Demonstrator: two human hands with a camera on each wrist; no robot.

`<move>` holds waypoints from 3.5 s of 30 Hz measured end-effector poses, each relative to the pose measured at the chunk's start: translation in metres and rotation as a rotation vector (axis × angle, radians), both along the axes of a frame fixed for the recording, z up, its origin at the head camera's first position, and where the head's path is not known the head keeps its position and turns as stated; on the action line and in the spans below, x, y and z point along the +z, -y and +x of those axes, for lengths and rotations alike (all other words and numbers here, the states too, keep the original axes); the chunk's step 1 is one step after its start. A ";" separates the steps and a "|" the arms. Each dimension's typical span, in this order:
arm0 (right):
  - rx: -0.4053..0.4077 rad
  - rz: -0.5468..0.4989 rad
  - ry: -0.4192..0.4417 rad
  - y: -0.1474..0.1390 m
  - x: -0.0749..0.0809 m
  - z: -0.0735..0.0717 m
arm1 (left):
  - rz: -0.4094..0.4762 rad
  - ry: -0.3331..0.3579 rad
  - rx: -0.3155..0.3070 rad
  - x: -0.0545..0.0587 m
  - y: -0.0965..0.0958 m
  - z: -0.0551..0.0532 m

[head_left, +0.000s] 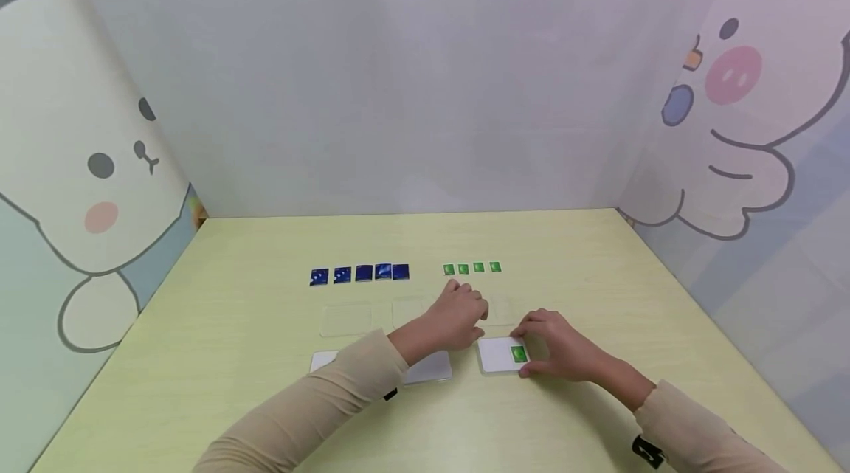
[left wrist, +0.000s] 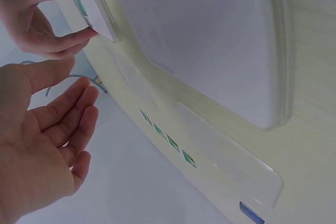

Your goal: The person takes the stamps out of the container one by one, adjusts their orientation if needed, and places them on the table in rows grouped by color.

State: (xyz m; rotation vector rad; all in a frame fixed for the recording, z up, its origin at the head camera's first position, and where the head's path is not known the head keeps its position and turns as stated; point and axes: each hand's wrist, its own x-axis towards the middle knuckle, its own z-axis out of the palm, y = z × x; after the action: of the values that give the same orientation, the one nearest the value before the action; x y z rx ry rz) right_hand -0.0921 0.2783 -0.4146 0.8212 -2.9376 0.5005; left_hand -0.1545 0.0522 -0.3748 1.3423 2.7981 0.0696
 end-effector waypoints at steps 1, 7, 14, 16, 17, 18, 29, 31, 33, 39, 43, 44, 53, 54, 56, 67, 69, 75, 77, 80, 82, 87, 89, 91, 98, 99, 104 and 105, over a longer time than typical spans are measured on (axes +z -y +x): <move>-0.003 0.001 0.006 0.000 0.000 0.000 | -0.002 -0.002 0.000 -0.001 -0.001 0.000; -0.014 0.004 0.031 -0.001 -0.001 0.000 | -0.009 0.008 0.006 -0.008 -0.006 0.002; -0.002 -0.006 0.029 -0.001 -0.001 0.000 | -0.004 0.003 0.002 -0.012 -0.010 0.005; 0.000 -0.009 0.030 0.000 0.000 0.000 | -0.009 -0.022 -0.001 -0.013 -0.011 0.006; -0.001 -0.008 0.032 0.000 0.000 0.000 | -0.013 -0.038 -0.004 -0.014 -0.011 0.007; -0.002 -0.008 0.034 0.000 0.000 0.000 | -0.014 -0.047 -0.005 -0.014 -0.012 0.007; 0.005 0.013 0.030 0.000 0.001 -0.003 | -0.068 -0.092 -0.004 -0.020 -0.023 0.012; 0.009 0.015 0.028 -0.001 0.001 -0.004 | -0.077 -0.093 -0.003 -0.020 -0.025 0.012; 0.010 0.018 0.028 -0.001 0.001 -0.005 | -0.086 -0.092 0.000 -0.021 -0.027 0.011; 0.024 0.015 0.022 -0.001 0.002 -0.007 | -0.118 -0.081 0.011 -0.025 -0.032 0.013; 0.035 0.009 0.013 -0.001 0.002 -0.007 | -0.126 -0.068 0.021 -0.025 -0.035 0.014; 0.038 0.007 0.011 -0.001 0.002 -0.007 | -0.126 -0.061 0.024 -0.026 -0.035 0.014; 0.018 0.020 0.033 -0.001 0.004 -0.008 | -0.098 0.023 0.071 -0.025 -0.042 0.017; 0.015 0.021 0.036 -0.001 0.004 -0.008 | -0.095 0.030 0.077 -0.024 -0.043 0.017; 0.017 0.019 0.035 -0.002 0.003 -0.008 | -0.090 0.045 0.089 -0.022 -0.045 0.019; 0.070 0.012 0.007 -0.005 0.002 -0.010 | -0.069 0.047 0.137 -0.028 -0.057 0.023; 0.073 0.015 0.005 -0.006 0.002 -0.012 | -0.062 0.050 0.158 -0.029 -0.060 0.025; 0.089 0.006 -0.009 -0.007 0.000 -0.014 | -0.047 0.066 0.227 -0.031 -0.065 0.028; 0.091 0.004 -0.004 -0.008 0.000 -0.014 | -0.045 0.071 0.242 -0.031 -0.067 0.029; 0.089 0.006 0.003 -0.008 0.000 -0.013 | -0.057 0.063 0.262 -0.032 -0.069 0.028; 0.088 0.005 0.006 -0.007 0.000 -0.014 | -0.065 0.060 0.268 -0.033 -0.070 0.028; 0.080 0.017 0.010 -0.005 0.003 -0.015 | -0.063 0.059 0.276 -0.033 -0.071 0.024; 0.075 0.025 0.014 -0.004 0.004 -0.016 | -0.061 0.060 0.279 -0.033 -0.071 0.023; 0.073 0.028 0.020 -0.004 0.004 -0.016 | -0.059 0.068 0.282 -0.033 -0.071 0.022; 0.083 0.019 -0.003 -0.005 0.002 -0.017 | -0.048 0.098 0.289 -0.032 -0.070 0.022; 0.085 0.014 -0.011 -0.005 0.002 -0.017 | -0.047 0.098 0.289 -0.032 -0.070 0.022; 0.092 0.003 -0.023 -0.006 0.000 -0.016 | -0.042 0.098 0.291 -0.032 -0.069 0.022; 0.092 0.003 -0.019 -0.006 0.000 -0.016 | -0.042 0.099 0.292 -0.031 -0.068 0.022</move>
State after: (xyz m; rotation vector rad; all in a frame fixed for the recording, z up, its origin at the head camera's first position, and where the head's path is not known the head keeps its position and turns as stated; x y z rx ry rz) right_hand -0.1082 0.2841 -0.4149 0.9589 -2.8943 0.4915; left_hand -0.1328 0.1205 -0.4062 0.8864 2.8695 0.0821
